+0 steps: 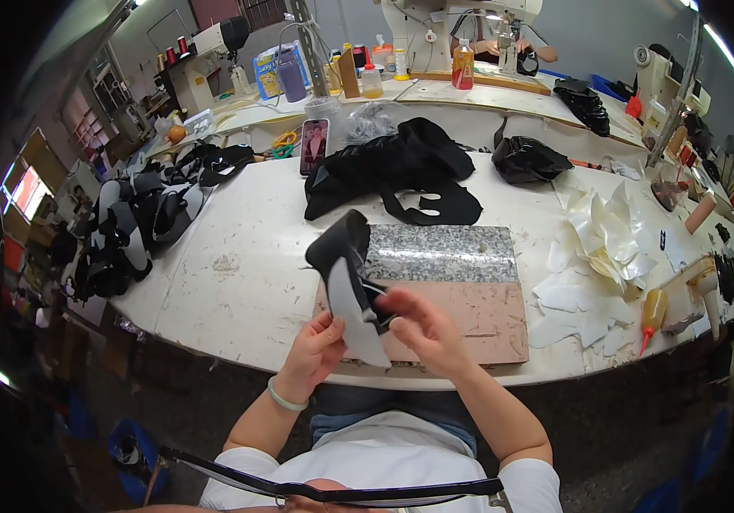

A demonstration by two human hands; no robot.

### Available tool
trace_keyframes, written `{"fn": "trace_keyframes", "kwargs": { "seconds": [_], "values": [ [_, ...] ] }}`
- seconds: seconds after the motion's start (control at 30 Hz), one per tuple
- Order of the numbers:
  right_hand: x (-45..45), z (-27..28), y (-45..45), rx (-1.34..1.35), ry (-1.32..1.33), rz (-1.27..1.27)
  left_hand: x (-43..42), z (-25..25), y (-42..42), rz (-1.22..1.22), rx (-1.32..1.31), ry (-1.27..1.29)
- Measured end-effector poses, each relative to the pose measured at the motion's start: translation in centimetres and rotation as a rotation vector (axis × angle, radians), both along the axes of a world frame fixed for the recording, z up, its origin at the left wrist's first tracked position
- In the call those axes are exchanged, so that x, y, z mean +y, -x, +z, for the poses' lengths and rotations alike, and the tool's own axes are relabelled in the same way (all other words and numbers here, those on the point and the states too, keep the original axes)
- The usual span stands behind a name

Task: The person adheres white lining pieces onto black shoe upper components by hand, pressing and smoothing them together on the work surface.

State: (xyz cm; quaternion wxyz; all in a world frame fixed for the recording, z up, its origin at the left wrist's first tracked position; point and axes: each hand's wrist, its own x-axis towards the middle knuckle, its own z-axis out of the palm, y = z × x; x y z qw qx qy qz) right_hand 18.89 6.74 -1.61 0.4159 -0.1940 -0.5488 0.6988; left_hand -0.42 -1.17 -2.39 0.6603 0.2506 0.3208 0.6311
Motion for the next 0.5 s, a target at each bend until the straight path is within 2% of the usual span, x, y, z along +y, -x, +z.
{"fn": "trace_keyframes", "kwargs": {
  "seconds": [0.07,0.1,0.13,0.17,0.23,0.3,0.33,0.43,0.47,0.5],
  "values": [
    [-0.5,-0.4,-1.0,-0.221,-0.264,-0.133,0.0,-1.1,-0.8,0.175,0.019,-0.126],
    [-0.8,-0.5,-1.5,-0.336,-0.392,-0.202,0.2,-1.1,-1.3,0.185,0.012,-0.126],
    [-2.0,1.7,-1.1,-0.495,-0.494,-0.216,0.3,-0.9,-2.0,0.189,0.003,-0.12],
    [-2.4,1.6,-0.7,-0.538,-0.404,-0.231,0.3,-0.9,-2.5,0.184,-0.006,-0.109],
    [-1.9,0.0,-1.5,-0.487,-0.246,-0.181,0.3,-0.6,-2.7,0.103,-0.003,-0.046],
    [-2.0,-0.1,-1.8,-0.544,-0.369,-0.188,0.3,0.8,-2.9,0.047,0.017,-0.025],
    [-2.2,-0.1,-1.8,-0.569,-0.428,-0.187,0.3,-0.7,-2.7,0.059,0.057,-0.01],
    [-2.3,0.5,-1.4,-0.585,-0.582,-0.449,0.5,-1.2,-3.6,0.143,0.049,-0.048],
    [-2.3,0.1,-1.2,-0.527,-0.517,-0.45,0.6,-1.2,-3.8,0.148,0.045,-0.05],
    [-2.1,-0.4,-1.2,-0.538,-0.602,-0.488,0.6,-1.1,-4.1,0.153,0.05,-0.047]
  ]
}}
